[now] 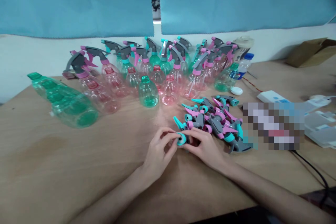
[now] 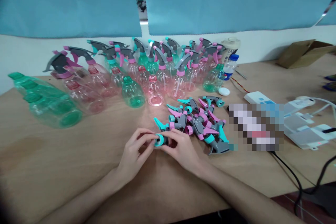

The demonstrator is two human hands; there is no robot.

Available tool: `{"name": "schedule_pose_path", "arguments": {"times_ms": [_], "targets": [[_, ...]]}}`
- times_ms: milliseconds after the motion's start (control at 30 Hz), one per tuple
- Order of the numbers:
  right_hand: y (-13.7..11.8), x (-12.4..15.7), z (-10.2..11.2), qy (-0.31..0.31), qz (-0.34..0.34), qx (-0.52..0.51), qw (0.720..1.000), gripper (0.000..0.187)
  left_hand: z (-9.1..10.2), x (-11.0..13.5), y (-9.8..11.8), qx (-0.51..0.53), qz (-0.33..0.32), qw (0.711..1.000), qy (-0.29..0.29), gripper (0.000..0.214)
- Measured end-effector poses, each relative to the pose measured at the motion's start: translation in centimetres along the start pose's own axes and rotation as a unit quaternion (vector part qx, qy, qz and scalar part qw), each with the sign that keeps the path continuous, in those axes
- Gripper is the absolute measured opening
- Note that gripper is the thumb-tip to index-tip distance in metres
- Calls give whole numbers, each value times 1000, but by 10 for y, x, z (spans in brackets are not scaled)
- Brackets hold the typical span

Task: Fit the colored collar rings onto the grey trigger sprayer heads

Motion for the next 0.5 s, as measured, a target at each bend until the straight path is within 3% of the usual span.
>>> {"name": "schedule_pose_path", "arguments": {"times_ms": [267, 500], "targets": [[-4, 8, 2, 77, 107, 73, 989, 27, 1, 4, 1, -2, -10, 1000, -6, 16], [-5, 7, 1, 69, 154, 111, 979, 29, 2, 5, 5, -8, -3, 1000, -16, 14]]}}
Point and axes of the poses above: each hand's wrist, its own x-axis away from the middle knuckle, its own z-axis out of the back of the hand, y = z × x, the point moved 3 cm from there along -x, towards the middle knuckle, and after that the axes turned 2 degrees about -y, right-handed, at the moved point
